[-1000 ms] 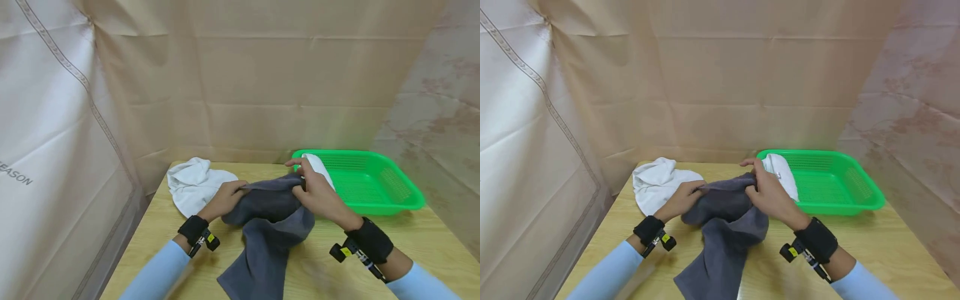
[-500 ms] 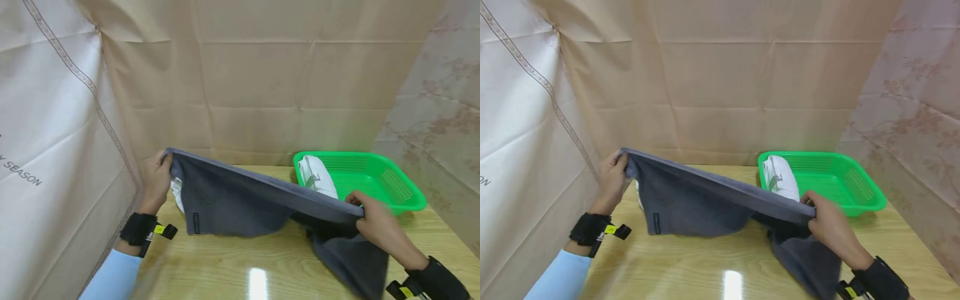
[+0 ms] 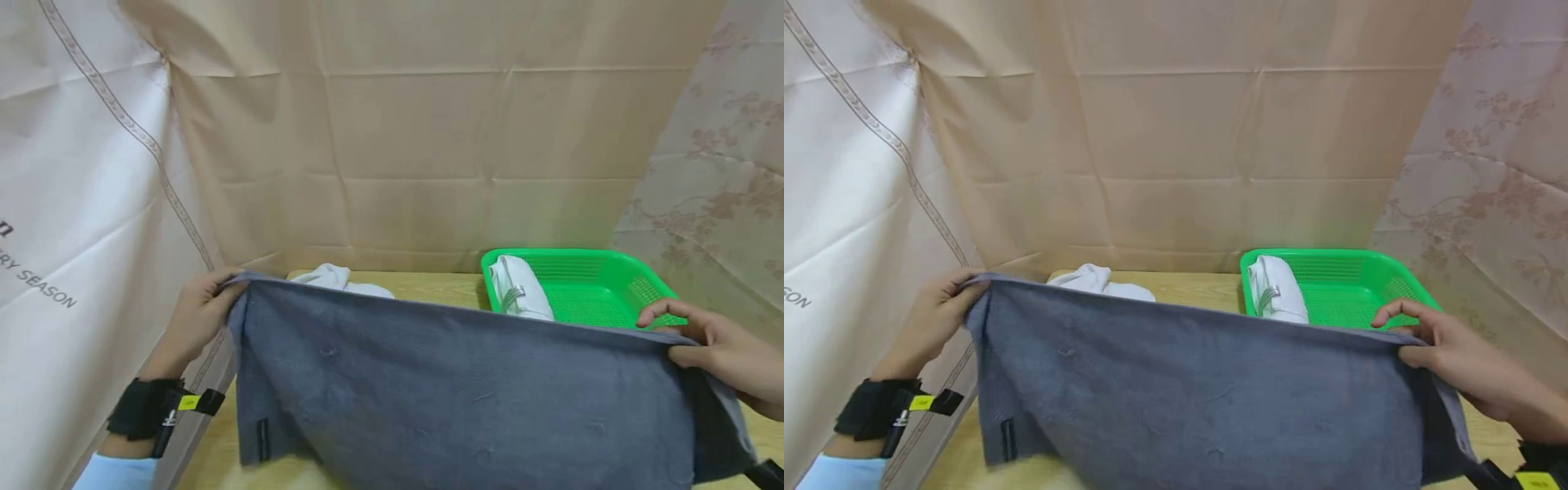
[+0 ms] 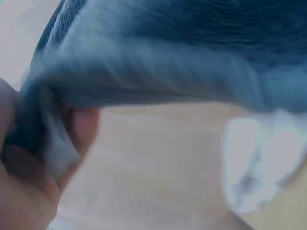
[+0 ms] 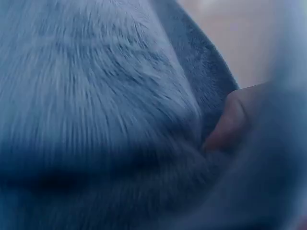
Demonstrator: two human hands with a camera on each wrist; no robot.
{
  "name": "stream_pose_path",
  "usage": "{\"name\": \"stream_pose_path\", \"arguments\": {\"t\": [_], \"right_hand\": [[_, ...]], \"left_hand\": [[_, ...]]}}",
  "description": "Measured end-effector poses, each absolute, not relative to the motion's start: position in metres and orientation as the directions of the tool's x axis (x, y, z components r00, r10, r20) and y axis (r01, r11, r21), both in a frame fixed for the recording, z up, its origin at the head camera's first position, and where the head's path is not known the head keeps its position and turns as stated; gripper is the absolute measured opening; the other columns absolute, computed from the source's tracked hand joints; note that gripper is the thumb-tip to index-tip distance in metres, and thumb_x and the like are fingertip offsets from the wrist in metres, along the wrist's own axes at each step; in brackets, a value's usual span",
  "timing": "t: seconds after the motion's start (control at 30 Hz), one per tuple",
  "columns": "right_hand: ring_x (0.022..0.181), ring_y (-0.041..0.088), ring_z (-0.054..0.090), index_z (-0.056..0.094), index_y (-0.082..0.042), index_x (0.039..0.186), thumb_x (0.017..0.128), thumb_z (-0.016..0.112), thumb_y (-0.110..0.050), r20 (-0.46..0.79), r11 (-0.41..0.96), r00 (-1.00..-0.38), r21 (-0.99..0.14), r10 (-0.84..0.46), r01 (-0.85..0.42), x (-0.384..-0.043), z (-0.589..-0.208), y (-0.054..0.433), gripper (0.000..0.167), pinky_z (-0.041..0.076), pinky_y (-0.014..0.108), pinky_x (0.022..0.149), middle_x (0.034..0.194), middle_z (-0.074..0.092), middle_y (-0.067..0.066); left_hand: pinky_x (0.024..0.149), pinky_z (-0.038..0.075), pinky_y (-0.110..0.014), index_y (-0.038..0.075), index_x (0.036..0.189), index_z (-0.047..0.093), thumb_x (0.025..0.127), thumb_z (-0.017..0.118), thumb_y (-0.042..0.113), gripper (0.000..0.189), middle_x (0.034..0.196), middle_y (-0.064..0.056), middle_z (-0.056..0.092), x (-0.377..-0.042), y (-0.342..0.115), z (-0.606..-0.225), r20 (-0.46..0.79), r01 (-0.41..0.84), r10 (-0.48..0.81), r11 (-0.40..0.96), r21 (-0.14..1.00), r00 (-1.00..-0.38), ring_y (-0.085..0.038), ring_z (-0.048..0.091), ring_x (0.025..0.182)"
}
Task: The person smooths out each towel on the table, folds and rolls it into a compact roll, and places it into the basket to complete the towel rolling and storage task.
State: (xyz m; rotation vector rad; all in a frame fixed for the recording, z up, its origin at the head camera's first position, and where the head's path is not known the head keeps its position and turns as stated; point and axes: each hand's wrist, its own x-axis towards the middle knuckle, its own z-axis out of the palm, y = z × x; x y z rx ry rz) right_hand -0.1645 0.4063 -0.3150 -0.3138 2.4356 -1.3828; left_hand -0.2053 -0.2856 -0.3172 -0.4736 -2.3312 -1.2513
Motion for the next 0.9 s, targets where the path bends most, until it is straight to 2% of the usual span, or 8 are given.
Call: {"name": "stream_pose_path", "arguments": {"t": [0.07, 0.13, 0.27, 0.4, 0.5, 0.63, 0.73, 0.9], "right_hand": [[0.090, 0.028, 0.068, 0.052, -0.009, 0.131, 0.104, 0.048, 0.001, -0.173, 0.646, -0.956, -0.763, -0.239, -0.024, -0.171, -0.329, 0.401, 0.029, 0.056, 0.043, 0.070, 0.117, 0.066, 0.016], [0.093, 0.020, 0.068, 0.056, 0.001, 0.130, 0.105, 0.055, -0.005, -0.124, 0.735, -0.971, -0.674, -0.202, -0.067, -0.180, -0.349, 0.400, 0.026, 0.056, 0.038, 0.072, 0.118, 0.067, 0.016], [0.092, 0.016, 0.067, 0.069, -0.003, 0.122, 0.101, 0.064, -0.007, 0.026, 0.828, -0.974, -0.523, -0.223, -0.203, -0.189, -0.388, 0.405, 0.023, 0.057, 0.037, 0.072, 0.113, 0.071, 0.012], [0.085, 0.028, 0.069, 0.072, -0.001, 0.115, 0.096, 0.066, 0.001, 0.188, 0.873, -0.957, -0.401, -0.219, -0.279, -0.194, -0.410, 0.407, 0.020, 0.057, 0.042, 0.068, 0.104, 0.072, 0.015], [0.079, 0.034, 0.069, 0.071, 0.002, 0.114, 0.093, 0.067, 0.005, 0.285, 0.885, -0.939, -0.362, -0.193, -0.291, -0.197, -0.415, 0.406, 0.021, 0.054, 0.037, 0.060, 0.100, 0.072, 0.021], [0.077, 0.032, 0.069, 0.073, -0.001, 0.113, 0.090, 0.071, 0.006, 0.333, 0.891, -0.920, -0.324, -0.209, -0.319, -0.194, -0.415, 0.408, 0.024, 0.050, 0.029, 0.056, 0.101, 0.073, 0.021], [0.079, 0.027, 0.070, 0.075, -0.003, 0.110, 0.087, 0.074, 0.008, 0.324, 0.891, -0.911, -0.286, -0.255, -0.351, -0.186, -0.415, 0.412, 0.026, 0.053, 0.030, 0.059, 0.102, 0.073, 0.019], [0.081, -0.005, 0.062, 0.077, -0.010, 0.107, 0.079, 0.077, 0.014, 0.327, 0.869, -0.893, -0.284, -0.309, -0.405, -0.156, -0.418, 0.432, 0.037, 0.050, 0.022, 0.058, 0.102, 0.073, 0.000]], "left_hand": [[0.075, 0.051, -0.024, 0.005, 0.116, 0.075, 0.104, 0.061, 0.011, 0.019, 0.105, -0.005, 0.074, -0.214, -0.283, -0.336, 0.522, 0.448, 0.111, 0.678, 0.582, -0.846, -0.016, 0.069, 0.090], [0.079, 0.054, -0.034, 0.004, 0.115, 0.076, 0.102, 0.064, 0.008, 0.018, 0.109, -0.012, 0.075, -0.223, -0.281, -0.359, 0.504, 0.421, 0.130, 0.743, 0.521, -0.854, -0.027, 0.070, 0.095], [0.074, 0.055, -0.046, -0.001, 0.112, 0.077, 0.095, 0.070, 0.000, 0.018, 0.106, -0.019, 0.074, -0.238, -0.280, -0.403, 0.485, 0.407, 0.167, 0.798, 0.445, -0.858, -0.035, 0.071, 0.091], [0.070, 0.055, -0.045, 0.000, 0.107, 0.078, 0.088, 0.076, -0.004, 0.019, 0.098, -0.015, 0.075, -0.246, -0.284, -0.431, 0.518, 0.430, 0.186, 0.809, 0.402, -0.835, -0.032, 0.071, 0.083], [0.067, 0.054, -0.040, 0.002, 0.103, 0.080, 0.085, 0.079, -0.004, 0.019, 0.094, -0.012, 0.075, -0.247, -0.287, -0.436, 0.549, 0.439, 0.181, 0.812, 0.386, -0.816, -0.028, 0.070, 0.079], [0.070, 0.054, -0.032, 0.008, 0.099, 0.081, 0.085, 0.080, -0.001, 0.017, 0.094, -0.005, 0.074, -0.240, -0.296, -0.430, 0.526, 0.476, 0.209, 0.760, 0.444, -0.824, -0.020, 0.068, 0.083], [0.078, 0.053, -0.027, 0.013, 0.099, 0.081, 0.088, 0.079, 0.004, 0.014, 0.095, 0.000, 0.074, -0.230, -0.309, -0.425, 0.436, 0.479, 0.249, 0.670, 0.567, -0.865, -0.014, 0.068, 0.088], [0.080, 0.055, -0.028, 0.010, 0.102, 0.078, 0.094, 0.075, 0.010, 0.009, 0.097, -0.004, 0.074, -0.210, -0.336, -0.418, 0.211, 0.374, 0.347, 0.516, 0.771, -0.914, -0.014, 0.068, 0.090]]}}
